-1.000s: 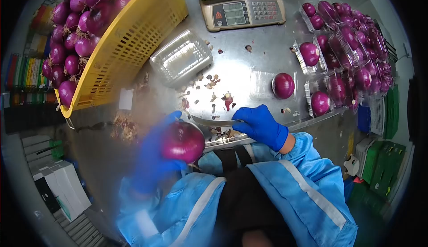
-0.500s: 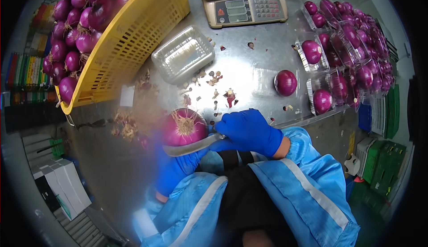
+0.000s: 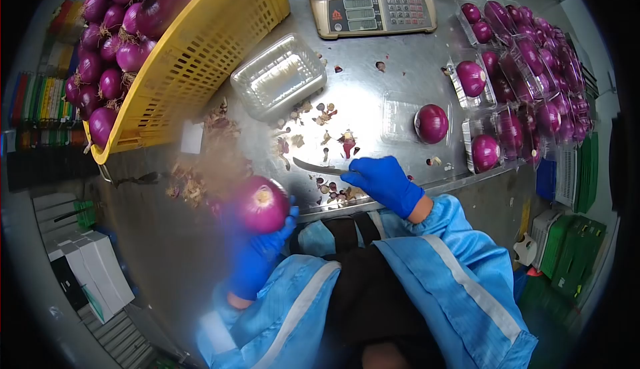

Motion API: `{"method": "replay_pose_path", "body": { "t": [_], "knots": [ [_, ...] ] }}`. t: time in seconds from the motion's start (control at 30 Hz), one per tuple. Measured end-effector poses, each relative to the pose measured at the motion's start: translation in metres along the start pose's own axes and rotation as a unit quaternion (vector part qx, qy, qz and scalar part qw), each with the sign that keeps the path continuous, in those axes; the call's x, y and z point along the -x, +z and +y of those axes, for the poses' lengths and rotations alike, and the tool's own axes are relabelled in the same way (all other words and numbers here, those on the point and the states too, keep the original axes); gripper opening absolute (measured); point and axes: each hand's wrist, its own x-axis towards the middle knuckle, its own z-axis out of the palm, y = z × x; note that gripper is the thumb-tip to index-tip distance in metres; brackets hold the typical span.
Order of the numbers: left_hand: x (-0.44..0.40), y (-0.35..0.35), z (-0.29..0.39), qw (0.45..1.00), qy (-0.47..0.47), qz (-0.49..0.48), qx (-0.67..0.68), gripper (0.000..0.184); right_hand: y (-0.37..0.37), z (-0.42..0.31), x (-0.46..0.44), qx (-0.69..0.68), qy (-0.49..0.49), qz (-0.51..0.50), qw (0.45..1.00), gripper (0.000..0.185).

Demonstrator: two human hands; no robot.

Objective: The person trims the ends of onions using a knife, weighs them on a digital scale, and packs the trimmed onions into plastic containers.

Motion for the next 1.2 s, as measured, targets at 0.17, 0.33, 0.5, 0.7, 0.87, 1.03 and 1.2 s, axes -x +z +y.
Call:
{"method": "replay_pose_path", "body": {
  "t": [0.17,0.33,0.5,0.7,0.87,1.03,1.2],
  "knots": [
    [0.0,-0.007,0.002,0.945,0.182,0.03,-0.27,0.083,0.001,-0.037,-0.01,-0.181,0.075,-0.03,0.98,0.028],
    [-0.001,0.025,-0.025,0.556,0.361,-0.037,-0.748,0.1,-0.026,-0.082,-0.026,-0.243,-0.023,0.057,0.968,0.052],
    [-0.011,0.038,-0.049,0.57,0.39,-0.081,-0.719,0.099,-0.025,-0.089,-0.032,-0.155,-0.046,0.035,0.986,0.05],
    [-0.029,0.009,-0.033,0.633,0.305,-0.051,-0.709,0.095,-0.004,-0.071,-0.011,-0.163,-0.051,-0.032,0.985,0.03],
    [-0.05,0.019,-0.017,0.624,0.291,-0.057,-0.723,0.095,-0.01,-0.025,0.043,-0.186,0.229,-0.055,0.954,0.03],
    [-0.1,0.058,-0.069,0.451,0.303,-0.208,-0.813,0.092,-0.024,0.008,0.089,-0.176,0.246,0.363,0.882,0.039],
    [-0.17,0.101,-0.145,0.217,0.299,-0.289,-0.883,0.09,-0.047,0.082,0.117,-0.032,0.297,0.439,0.847,0.065]
  ]
}}
